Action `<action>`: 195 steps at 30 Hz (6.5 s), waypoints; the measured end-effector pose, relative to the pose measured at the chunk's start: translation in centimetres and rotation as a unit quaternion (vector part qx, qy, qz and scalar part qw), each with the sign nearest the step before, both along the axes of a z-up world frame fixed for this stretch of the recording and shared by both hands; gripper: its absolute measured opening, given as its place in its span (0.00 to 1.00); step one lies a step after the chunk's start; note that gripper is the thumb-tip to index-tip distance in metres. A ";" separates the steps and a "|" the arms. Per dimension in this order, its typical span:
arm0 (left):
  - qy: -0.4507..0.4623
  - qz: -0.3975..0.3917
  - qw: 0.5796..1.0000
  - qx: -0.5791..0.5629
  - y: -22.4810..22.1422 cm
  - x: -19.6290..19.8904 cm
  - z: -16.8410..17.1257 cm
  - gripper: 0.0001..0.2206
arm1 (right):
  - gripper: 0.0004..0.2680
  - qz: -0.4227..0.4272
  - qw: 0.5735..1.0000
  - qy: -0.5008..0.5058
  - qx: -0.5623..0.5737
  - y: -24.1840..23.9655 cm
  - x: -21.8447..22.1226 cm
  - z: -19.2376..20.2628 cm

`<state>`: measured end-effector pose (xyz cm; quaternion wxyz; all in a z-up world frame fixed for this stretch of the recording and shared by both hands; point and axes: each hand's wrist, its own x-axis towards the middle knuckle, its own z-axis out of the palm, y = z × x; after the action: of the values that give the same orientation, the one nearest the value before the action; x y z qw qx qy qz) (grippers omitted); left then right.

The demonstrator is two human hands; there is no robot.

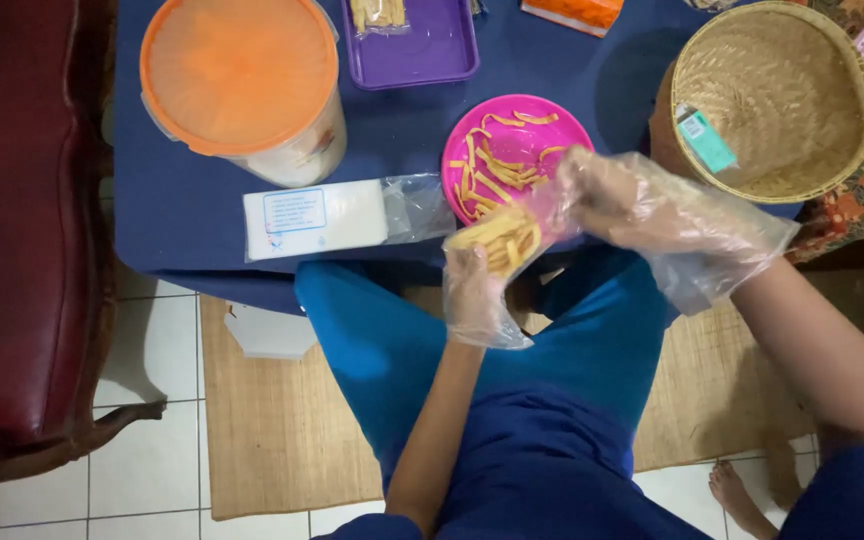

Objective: Packing yellow food strips from a plate into a clear plastic bag while wearing gloves.

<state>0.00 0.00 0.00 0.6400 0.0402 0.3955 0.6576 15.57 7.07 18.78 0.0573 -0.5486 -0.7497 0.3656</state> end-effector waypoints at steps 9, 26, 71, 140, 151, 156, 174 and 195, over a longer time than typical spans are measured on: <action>-0.216 -0.123 0.947 0.206 2.7 2.9 -16.6 0.15 | 0.10 0.192 0.937 0.124 0.266 0.3 -0.4 3.7; -0.325 -0.221 0.904 0.168 0.5 0.7 -3.6 0.26 | 0.06 0.247 0.870 0.113 0.411 0.0 1.2 6.0; -0.494 -0.035 0.826 0.269 2.6 -10.0 -9.7 0.16 | 0.03 -0.113 0.897 -0.134 0.406 4.6 0.6 -24.4; -0.172 -0.072 0.927 0.325 2.2 -5.7 -1.0 0.20 | 0.08 -0.153 0.913 0.323 0.196 3.5 4.5 -11.1; -0.113 -0.232 0.930 0.263 0.6 -4.8 3.1 0.21 | 0.08 0.185 0.943 0.211 0.179 0.2 8.2 5.2; -0.097 -0.265 0.920 0.273 0.4 -4.4 3.8 0.21 | 0.36 0.314 0.838 0.447 0.000 0.3 7.4 3.7; -0.156 -0.261 0.931 0.200 -0.2 -4.2 4.1 0.23 | 0.28 0.275 0.873 0.396 -0.074 4.3 6.0 -2.1; -0.163 -0.152 0.949 0.224 0.1 -2.7 1.5 0.21 | 0.07 0.125 0.927 0.351 0.030 0.6 0.5 0.4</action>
<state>-2.66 0.09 1.46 0.7627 0.1340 0.1177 0.6217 16.09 7.68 19.23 0.2874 -0.2852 -0.7547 0.5162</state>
